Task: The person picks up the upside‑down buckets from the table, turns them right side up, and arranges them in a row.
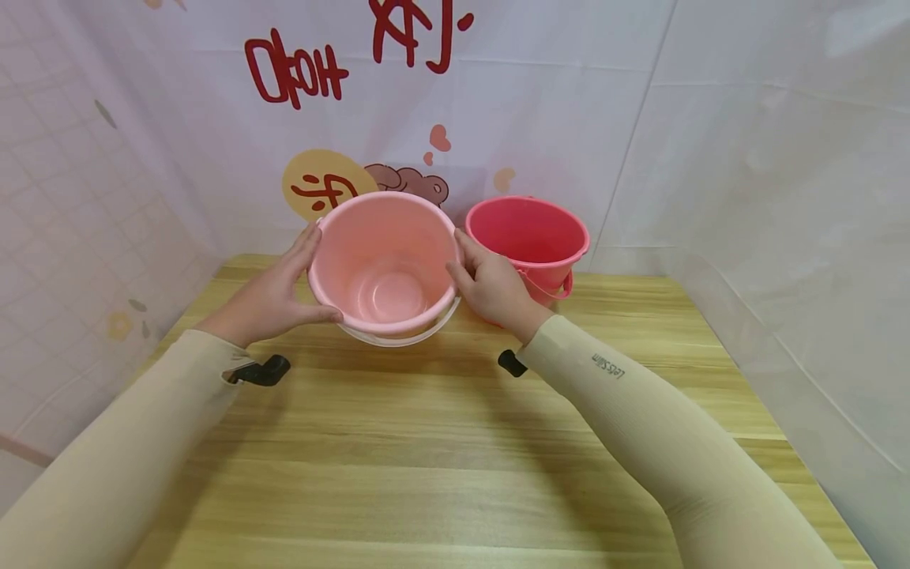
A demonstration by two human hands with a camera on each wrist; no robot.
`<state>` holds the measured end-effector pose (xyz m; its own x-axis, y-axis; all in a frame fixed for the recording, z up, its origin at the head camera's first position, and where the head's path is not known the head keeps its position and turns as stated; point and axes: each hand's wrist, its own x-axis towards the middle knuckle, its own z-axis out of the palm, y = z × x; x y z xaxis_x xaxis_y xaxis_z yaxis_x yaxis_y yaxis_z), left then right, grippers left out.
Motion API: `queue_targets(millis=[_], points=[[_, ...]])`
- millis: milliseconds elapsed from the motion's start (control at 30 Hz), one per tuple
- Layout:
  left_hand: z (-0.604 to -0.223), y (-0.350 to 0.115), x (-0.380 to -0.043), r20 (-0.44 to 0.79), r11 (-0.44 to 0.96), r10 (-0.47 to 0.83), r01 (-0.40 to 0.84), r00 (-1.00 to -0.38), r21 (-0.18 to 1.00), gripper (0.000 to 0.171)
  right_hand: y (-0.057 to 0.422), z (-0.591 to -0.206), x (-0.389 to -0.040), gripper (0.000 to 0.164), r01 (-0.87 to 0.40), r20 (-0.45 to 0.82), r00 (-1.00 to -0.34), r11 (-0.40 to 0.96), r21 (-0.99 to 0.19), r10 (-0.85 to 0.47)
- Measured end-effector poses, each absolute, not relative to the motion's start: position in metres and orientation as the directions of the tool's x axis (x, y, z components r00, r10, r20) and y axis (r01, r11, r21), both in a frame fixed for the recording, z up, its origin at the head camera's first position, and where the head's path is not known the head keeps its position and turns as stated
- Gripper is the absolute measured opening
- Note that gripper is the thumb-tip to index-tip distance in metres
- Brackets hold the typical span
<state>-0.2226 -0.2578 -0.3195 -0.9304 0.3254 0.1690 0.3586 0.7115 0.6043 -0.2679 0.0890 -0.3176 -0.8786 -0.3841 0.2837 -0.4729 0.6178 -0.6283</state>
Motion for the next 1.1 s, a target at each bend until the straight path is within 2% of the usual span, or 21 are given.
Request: queue_targets(millis=[200,433,567,700,833,1000,1100], points=[[-0.320,-0.261,-0.223,0.176,0.720,0.322,0.361,-0.930,0.592,0.127,0.091,-0.323,-0.265,0.081,-0.506,0.281,-0.854,0.571,-0.646,-0.438],[-0.321,-0.262,-0.224,0.195,0.748,0.309,0.364,-0.931,0.555,0.115,0.090,-0.326,-0.268,0.082,-0.510,0.299,-0.855,0.583,-0.632,-0.424],[-0.321,-0.262,-0.223,0.190,0.762,0.306,0.360,-0.933,0.539,0.114,0.090,-0.325,-0.267,0.082,-0.502,0.299,-0.862,0.607,-0.616,-0.409],[-0.321,-0.262,-0.223,0.191,0.755,0.313,0.366,-0.930,0.545,0.116,0.089,-0.325,-0.265,0.086,-0.551,0.342,-0.834,0.609,-0.570,-0.434],[-0.323,-0.261,-0.223,0.191,0.745,0.315,0.367,-0.930,0.557,0.118,0.087,-0.327,-0.262,0.100,-0.591,0.358,-0.804,0.569,-0.572,-0.475],[-0.325,-0.260,-0.224,0.184,0.748,0.309,0.358,-0.933,0.558,0.120,0.086,-0.331,-0.259,0.124,-0.554,0.306,-0.825,0.573,-0.604,-0.475],[-0.326,-0.260,-0.224,0.183,0.754,0.304,0.353,-0.935,0.554,0.120,0.086,-0.333,-0.258,0.129,-0.542,0.291,-0.832,0.582,-0.606,-0.473]])
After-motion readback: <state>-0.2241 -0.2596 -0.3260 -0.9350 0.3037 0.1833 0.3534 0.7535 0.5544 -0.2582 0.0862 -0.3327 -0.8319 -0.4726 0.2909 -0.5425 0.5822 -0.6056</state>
